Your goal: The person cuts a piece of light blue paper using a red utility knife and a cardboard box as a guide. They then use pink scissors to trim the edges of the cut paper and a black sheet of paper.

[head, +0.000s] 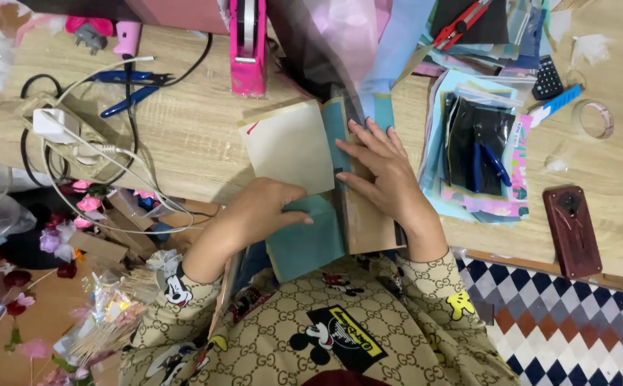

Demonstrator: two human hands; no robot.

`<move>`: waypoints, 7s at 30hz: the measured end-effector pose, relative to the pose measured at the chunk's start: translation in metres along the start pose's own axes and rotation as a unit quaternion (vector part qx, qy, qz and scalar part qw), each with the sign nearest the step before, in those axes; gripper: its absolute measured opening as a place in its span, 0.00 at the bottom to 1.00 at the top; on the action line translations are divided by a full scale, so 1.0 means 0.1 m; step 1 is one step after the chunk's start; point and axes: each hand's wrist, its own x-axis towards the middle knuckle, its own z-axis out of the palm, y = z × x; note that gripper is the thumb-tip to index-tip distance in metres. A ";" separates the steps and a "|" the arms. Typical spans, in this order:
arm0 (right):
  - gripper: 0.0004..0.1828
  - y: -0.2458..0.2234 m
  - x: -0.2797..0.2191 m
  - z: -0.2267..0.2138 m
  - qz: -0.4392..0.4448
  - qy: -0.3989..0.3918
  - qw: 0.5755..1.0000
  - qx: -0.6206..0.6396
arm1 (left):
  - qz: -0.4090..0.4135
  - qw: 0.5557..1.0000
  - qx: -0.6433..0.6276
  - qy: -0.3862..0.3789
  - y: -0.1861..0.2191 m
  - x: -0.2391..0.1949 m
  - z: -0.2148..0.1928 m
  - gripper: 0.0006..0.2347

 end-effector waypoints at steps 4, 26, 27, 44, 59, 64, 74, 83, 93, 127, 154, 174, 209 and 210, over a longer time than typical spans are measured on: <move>0.26 -0.04 -0.01 -0.02 0.008 -0.002 1.000 0.005 | 0.000 1.000 -0.017 -0.010 0.08 -0.13 -0.05 0.15; 0.27 0.00 0.01 -0.04 0.022 -0.024 0.999 -0.007 | 0.152 0.988 -0.009 0.007 0.05 -0.49 -0.26 0.05; 0.27 -0.01 -0.01 -0.03 0.025 -0.026 0.999 -0.007 | 0.152 0.988 -0.040 -0.003 0.05 -0.54 -0.30 0.06; 0.49 -0.09 -0.22 -0.18 -0.038 0.134 0.891 0.432 | 0.152 0.887 -0.248 0.359 -0.03 0.23 -0.17 0.06; 0.19 -0.35 -0.54 -1.32 -0.029 0.261 0.957 0.122 | 0.236 0.940 -0.151 0.195 0.83 0.67 0.04 0.09; 0.13 -0.57 -0.44 -1.41 -0.059 0.170 0.979 0.090 | 0.236 0.956 -0.110 0.135 0.93 0.63 0.07 0.10; 0.01 -0.26 -0.53 -1.22 0.016 0.172 0.952 0.255 | 0.472 0.762 0.189 0.401 0.88 0.72 0.39 0.06; 0.04 -0.17 -0.61 -1.02 0.080 0.246 0.877 0.406 | 0.508 0.586 0.347 0.527 1.01 0.80 0.53 0.07; 0.08 0.09 -0.63 -0.99 0.179 0.309 0.752 0.554 | 0.545 0.559 0.354 0.514 1.08 0.75 0.57 0.07; 0.21 3.42 -1.73 -1.42 0.283 0.253 0.883 -0.278 | 0.164 0.813 -0.379 0.410 1.00 0.85 0.51 0.08; 0.09 0.78 -0.99 -0.79 0.032 0.430 0.858 0.280 | 0.126 0.785 -0.592 0.131 1.07 1.18 0.44 0.33; 0.13 1.25 -1.21 -0.87 0.137 0.525 0.836 0.088 | 0.215 0.840 -0.348 0.358 1.23 1.19 0.30 0.04; 0.27 2.09 -1.26 -0.77 0.246 0.444 0.858 0.072 | -0.082 0.989 -0.113 0.039 1.37 2.29 1.07 0.28; 0.28 2.14 -1.27 -0.71 0.237 0.436 0.861 0.115 | -0.065 0.993 -0.095 0.029 1.46 2.16 1.02 0.28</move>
